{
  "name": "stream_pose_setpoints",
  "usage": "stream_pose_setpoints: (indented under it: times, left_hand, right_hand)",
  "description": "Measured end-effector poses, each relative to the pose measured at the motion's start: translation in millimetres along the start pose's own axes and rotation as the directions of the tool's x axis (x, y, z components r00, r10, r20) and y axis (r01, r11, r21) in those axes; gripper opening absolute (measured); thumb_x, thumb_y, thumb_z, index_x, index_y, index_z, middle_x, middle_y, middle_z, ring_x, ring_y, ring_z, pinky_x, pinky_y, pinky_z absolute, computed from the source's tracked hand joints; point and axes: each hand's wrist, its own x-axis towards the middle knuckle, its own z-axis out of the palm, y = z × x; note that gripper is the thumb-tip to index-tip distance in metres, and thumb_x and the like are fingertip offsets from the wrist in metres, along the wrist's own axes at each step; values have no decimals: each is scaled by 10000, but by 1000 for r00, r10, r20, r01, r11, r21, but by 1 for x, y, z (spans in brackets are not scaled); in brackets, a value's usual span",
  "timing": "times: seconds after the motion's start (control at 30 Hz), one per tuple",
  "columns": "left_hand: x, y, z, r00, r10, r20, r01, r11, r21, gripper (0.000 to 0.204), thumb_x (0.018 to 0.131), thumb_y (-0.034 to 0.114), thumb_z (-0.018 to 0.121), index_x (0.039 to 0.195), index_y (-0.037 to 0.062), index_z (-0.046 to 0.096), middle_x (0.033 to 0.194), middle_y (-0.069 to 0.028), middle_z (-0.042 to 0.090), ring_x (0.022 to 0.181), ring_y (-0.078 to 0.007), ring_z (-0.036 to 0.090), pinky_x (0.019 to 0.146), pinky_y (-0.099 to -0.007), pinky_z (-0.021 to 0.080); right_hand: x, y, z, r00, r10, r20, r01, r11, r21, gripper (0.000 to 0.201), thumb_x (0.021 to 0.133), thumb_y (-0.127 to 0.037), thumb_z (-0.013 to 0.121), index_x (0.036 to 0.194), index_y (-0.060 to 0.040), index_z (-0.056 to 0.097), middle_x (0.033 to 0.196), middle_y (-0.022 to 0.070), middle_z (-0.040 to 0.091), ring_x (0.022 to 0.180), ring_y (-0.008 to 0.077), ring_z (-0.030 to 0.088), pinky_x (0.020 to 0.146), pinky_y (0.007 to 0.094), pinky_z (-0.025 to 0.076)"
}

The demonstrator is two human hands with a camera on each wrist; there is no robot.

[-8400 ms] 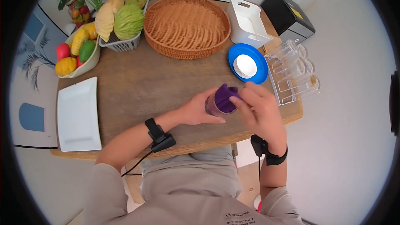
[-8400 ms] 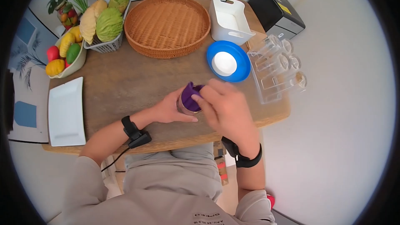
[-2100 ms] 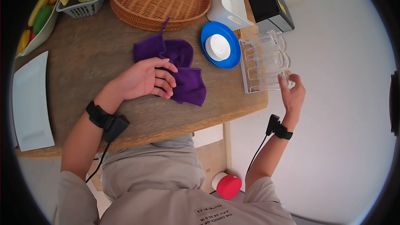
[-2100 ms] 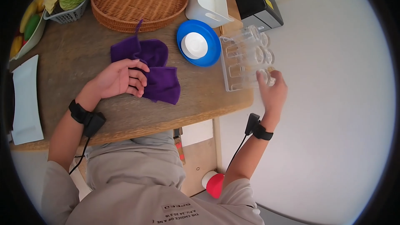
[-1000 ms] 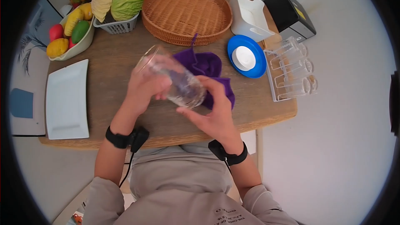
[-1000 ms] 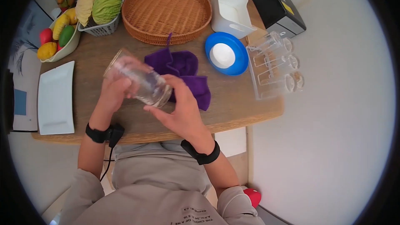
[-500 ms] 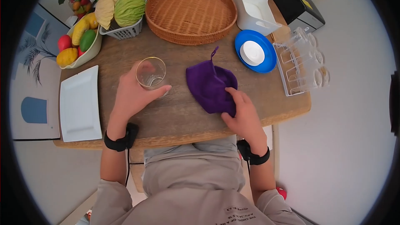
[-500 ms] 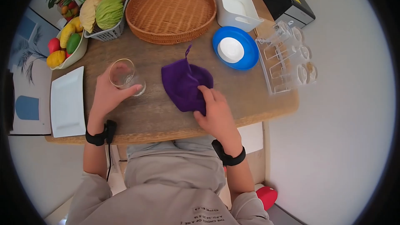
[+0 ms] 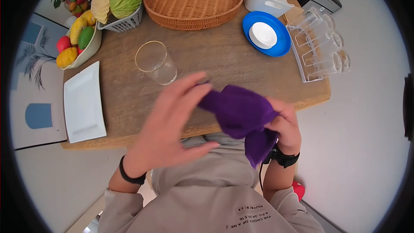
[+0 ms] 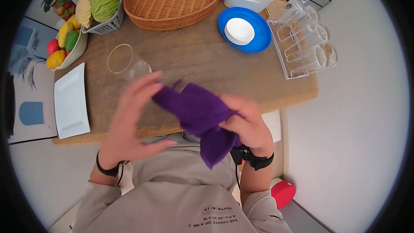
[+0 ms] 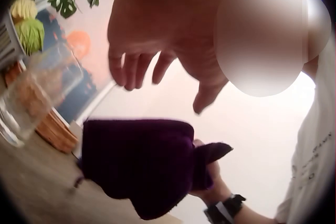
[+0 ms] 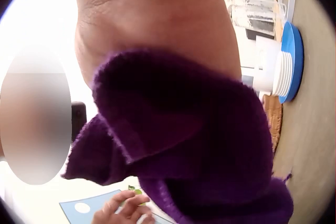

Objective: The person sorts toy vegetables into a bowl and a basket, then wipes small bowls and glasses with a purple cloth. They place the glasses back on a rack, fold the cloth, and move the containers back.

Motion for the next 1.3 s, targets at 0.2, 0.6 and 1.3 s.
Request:
stream_pose_setpoints:
  times: [0.2,0.6,1.3]
  left_hand:
    - [3,-34,20,849,-173,500,276,951,-139,342,794,124,811,1036,28,588,897,-134,688,809,-220,687,835,-348,516]
    - [19,3,-7,868,-196,456,477,586,-655,386,845,-2,739,1188,-3,564,1072,-53,643,981,-103,625,873,-259,502]
    - [-3,-9,-7,945,-116,305,113,993,27,531,744,83,784,1234,-5,597,1274,-140,545,1005,-311,604,920,-384,490]
  right_hand:
    - [-16,-3,4,991,75,-112,-88,990,-108,363,827,-24,553,1169,60,643,931,91,661,800,172,606,741,292,485]
    - [-5,-1,-4,992,-96,77,123,749,-652,824,659,-116,777,1423,-39,475,1406,189,517,1330,390,454,1104,474,388]
    - [-23,12,6,971,92,-219,-204,795,-571,411,678,-6,775,1076,-29,676,824,149,688,708,298,673,667,323,528]
